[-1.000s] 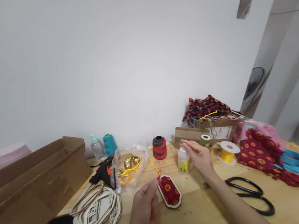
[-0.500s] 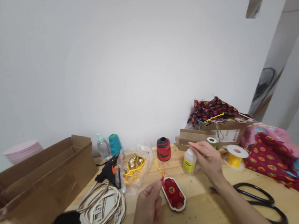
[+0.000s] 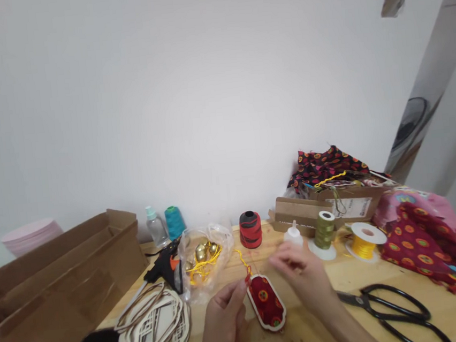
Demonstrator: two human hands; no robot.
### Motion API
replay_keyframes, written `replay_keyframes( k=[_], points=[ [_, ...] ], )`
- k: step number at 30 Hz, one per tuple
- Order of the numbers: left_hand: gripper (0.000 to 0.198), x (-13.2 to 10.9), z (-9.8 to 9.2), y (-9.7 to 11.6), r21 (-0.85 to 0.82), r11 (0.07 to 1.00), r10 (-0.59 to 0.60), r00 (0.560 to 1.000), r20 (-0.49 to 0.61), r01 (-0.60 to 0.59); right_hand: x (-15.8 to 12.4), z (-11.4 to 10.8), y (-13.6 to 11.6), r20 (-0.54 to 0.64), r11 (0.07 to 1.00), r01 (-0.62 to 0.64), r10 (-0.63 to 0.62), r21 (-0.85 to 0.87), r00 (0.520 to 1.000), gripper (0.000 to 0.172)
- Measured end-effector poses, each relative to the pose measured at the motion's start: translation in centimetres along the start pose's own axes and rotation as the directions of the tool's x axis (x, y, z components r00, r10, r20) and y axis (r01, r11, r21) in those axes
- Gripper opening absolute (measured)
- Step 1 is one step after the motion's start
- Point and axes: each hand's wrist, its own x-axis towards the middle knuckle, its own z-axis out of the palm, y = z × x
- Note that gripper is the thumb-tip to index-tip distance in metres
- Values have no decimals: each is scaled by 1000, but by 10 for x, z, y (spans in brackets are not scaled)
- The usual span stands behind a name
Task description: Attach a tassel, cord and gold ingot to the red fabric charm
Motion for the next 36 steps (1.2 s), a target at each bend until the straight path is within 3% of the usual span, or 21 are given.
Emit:
replay_keyframes(
  k=[2, 4, 6, 8, 14, 21, 26, 28, 31, 33, 36],
  points=[
    [31, 0, 1, 2, 31, 999, 44, 998, -34, -43, -11, 16, 2, 254, 961, -241, 201, 136, 946, 24],
    [32, 0, 1, 4, 71, 994, 84, 995, -51, -80, -19, 28, 5, 455, 845, -477, 335, 241, 825, 37],
    [31, 1, 1, 6, 104, 989, 114, 992, -46, -109, -25, 36, 7, 568, 739, -597, 358, 312, 741, 43],
    [28, 1, 2, 6, 126, 983, 143, 989, -44, -137, -27, 39, 8, 601, 690, -624, 337, 366, 725, 42],
    [21, -1, 4, 5, 228, 946, 245, 968, -47, -228, -28, 40, 14, 563, 692, -603, 334, 398, 756, 39],
    [19, 0, 2, 4, 274, 927, 267, 964, 5, -258, -26, 36, 8, 420, 706, -534, 355, 465, 835, 26],
    [25, -5, 6, 5, 193, 970, 165, 984, -74, -148, -25, 34, 5, 338, 753, -506, 387, 420, 858, 24],
    [28, -7, 7, 7, 149, 982, 128, 988, -89, -114, -24, 31, 2, 272, 834, -435, 355, 339, 894, 22],
    [29, -7, 8, 8, 96, 991, 100, 992, -82, -92, -23, 25, -2, 196, 976, -196, 175, 93, 965, 21],
    [29, -7, 8, 8, 71, 994, 85, 994, -72, -80, -22, 22, -4, 213, 997, -43, 58, -71, 975, 24],
    [29, -6, 6, 6, 71, 995, 73, 996, -58, -69, -24, 20, -6, 263, 974, 61, -2, -216, 965, 28]
  ],
)
